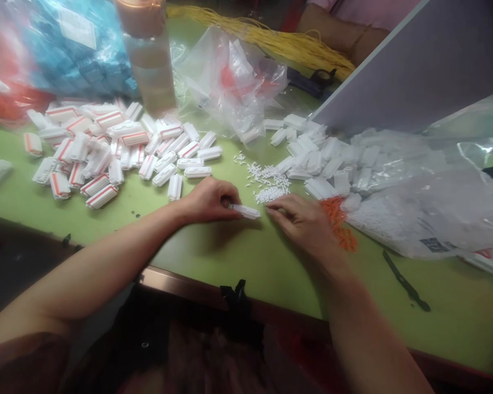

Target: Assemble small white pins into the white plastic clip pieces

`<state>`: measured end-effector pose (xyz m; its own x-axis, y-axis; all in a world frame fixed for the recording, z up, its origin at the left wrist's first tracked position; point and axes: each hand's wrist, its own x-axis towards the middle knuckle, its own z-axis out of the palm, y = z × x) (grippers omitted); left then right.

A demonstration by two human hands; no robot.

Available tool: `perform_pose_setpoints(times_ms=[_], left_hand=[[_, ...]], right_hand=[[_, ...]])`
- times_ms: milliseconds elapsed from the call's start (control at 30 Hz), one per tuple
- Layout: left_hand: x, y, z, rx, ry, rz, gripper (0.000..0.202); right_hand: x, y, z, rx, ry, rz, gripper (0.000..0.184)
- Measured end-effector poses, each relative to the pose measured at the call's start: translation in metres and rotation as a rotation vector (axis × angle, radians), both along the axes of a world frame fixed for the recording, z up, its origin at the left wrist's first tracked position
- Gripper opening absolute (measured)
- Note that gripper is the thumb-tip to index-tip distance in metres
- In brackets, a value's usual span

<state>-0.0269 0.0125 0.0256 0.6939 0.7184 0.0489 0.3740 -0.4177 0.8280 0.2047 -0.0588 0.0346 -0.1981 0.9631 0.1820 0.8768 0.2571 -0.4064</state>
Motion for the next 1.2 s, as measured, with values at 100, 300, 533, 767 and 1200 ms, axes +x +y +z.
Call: perform_pose_setpoints(times_ms=[100, 300, 533, 767, 1200], left_hand=[[-0.007, 0.001, 0.009, -0.057, 0.044, -0.085, 0.021], [-0.007, 0.003, 0.007, -0.097, 0.026, -0.081, 0.021], [-0.004, 0.003, 0.002, -0.086, -0.003, -0.073, 0.021], [0.003, 0.0, -0.007, 0.0, 0.006, -0.034, 0.027], [0.015, -0.006, -0.018, 0.164, 0.016, -0.048, 0.025]], right_hand=[[-0.001, -0.001, 0.0, -0.037, 0.008, 0.02, 0.017], [-0.008, -0.007, 0.005, -0.143, -0.097, -0.078, 0.018], [-0.023, -0.011, -0.002, -0.095, -0.032, -0.111, 0.015], [-0.027, -0.009, 0.008, 0.005, 0.212, -0.055, 0.016], [-0.039, -0.015, 0.004, 0.206, -0.137, 0.102, 0.021]])
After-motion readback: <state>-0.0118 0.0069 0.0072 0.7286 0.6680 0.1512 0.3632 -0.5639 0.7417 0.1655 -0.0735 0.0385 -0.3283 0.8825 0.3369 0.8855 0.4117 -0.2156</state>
